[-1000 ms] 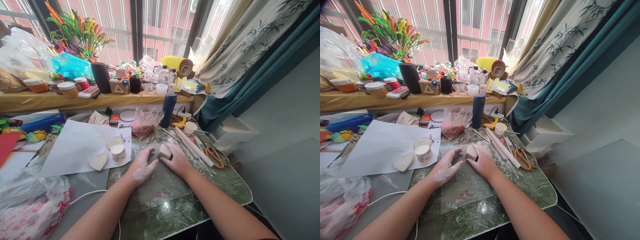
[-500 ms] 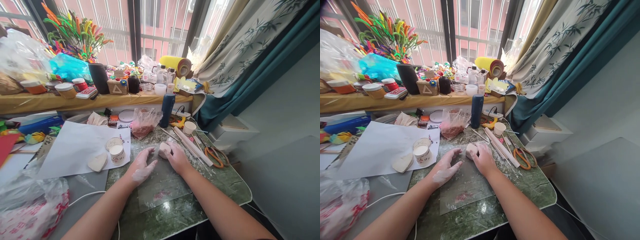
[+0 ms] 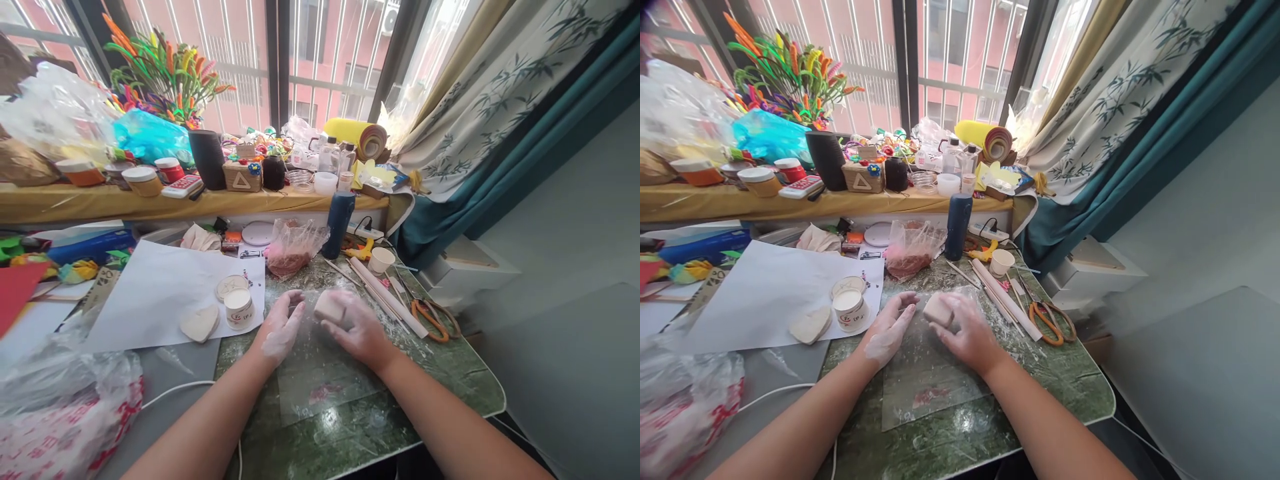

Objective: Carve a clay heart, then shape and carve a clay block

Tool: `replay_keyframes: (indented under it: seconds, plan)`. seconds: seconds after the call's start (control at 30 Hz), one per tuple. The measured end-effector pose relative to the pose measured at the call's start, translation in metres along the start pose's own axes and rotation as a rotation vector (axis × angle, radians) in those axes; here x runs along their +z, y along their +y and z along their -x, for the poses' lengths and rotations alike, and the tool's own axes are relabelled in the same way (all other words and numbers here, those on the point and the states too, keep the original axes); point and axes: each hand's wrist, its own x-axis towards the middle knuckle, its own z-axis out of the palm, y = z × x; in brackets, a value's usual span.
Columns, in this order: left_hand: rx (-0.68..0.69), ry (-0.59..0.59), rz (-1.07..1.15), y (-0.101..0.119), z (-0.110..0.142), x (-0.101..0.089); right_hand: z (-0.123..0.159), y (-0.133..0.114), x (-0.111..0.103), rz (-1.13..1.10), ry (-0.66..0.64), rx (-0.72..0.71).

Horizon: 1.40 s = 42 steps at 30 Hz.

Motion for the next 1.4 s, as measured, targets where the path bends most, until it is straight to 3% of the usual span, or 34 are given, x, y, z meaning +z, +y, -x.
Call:
replay_keyframes:
  seconds: [0.1, 0.13, 0.27, 0.43, 0.53, 0.67, 0.73, 0.8, 0.97, 1.1, 1.2, 1.3, 1.4]
  plan:
    - [-0.001, -0.009, 0.006, -0.004, 0.0, 0.002, -0.004, 0.004, -0.002, -0.004, 0.208, 0.117]
    - [-0.003, -0.011, 0.007, -0.005, 0.0, 0.003, -0.004, 0.006, 0.0, 0.009, 0.19, 0.15]
    - [-0.001, -0.023, 0.008, -0.007, -0.001, 0.002, -0.001, 0.018, 0.013, 0.114, -0.103, 0.2]
    - [0.02, -0.036, 0.011, -0.005, 0.0, 0.003, 0.003, 0.024, 0.02, 0.126, -0.094, 0.203]
    - [0.018, -0.041, 0.008, -0.004, 0.001, 0.004, -0.001, 0.022, 0.016, -0.021, -0.059, 0.254]
    - [0.007, -0.056, 0.005, -0.004, 0.0, 0.005, -0.012, 0.016, 0.005, -0.384, 0.135, 0.333]
    - [0.0, -0.059, 0.002, -0.003, 0.0, 0.005, -0.016, 0.013, 0.001, -0.456, 0.192, 0.316]
    - [-0.005, -0.064, -0.008, 0.0, 0.001, 0.004, -0.016, 0.012, 0.002, -0.377, 0.143, 0.302]
    - [0.003, -0.072, -0.017, 0.006, 0.003, 0.001, -0.004, 0.014, 0.015, 0.06, -0.135, 0.255]
    - [0.017, -0.074, -0.012, 0.006, 0.003, 0.001, -0.003, 0.015, 0.021, 0.085, -0.202, 0.137]
    - [0.008, -0.078, -0.021, 0.006, 0.003, 0.002, -0.008, 0.015, 0.02, 0.027, -0.224, 0.174]
    - [0.001, -0.071, -0.043, 0.006, 0.002, 0.002, -0.018, 0.015, 0.012, -0.09, -0.154, 0.253]
    - [0.003, -0.07, -0.067, 0.005, 0.001, 0.003, -0.025, 0.015, 0.001, -0.225, 0.084, 0.272]
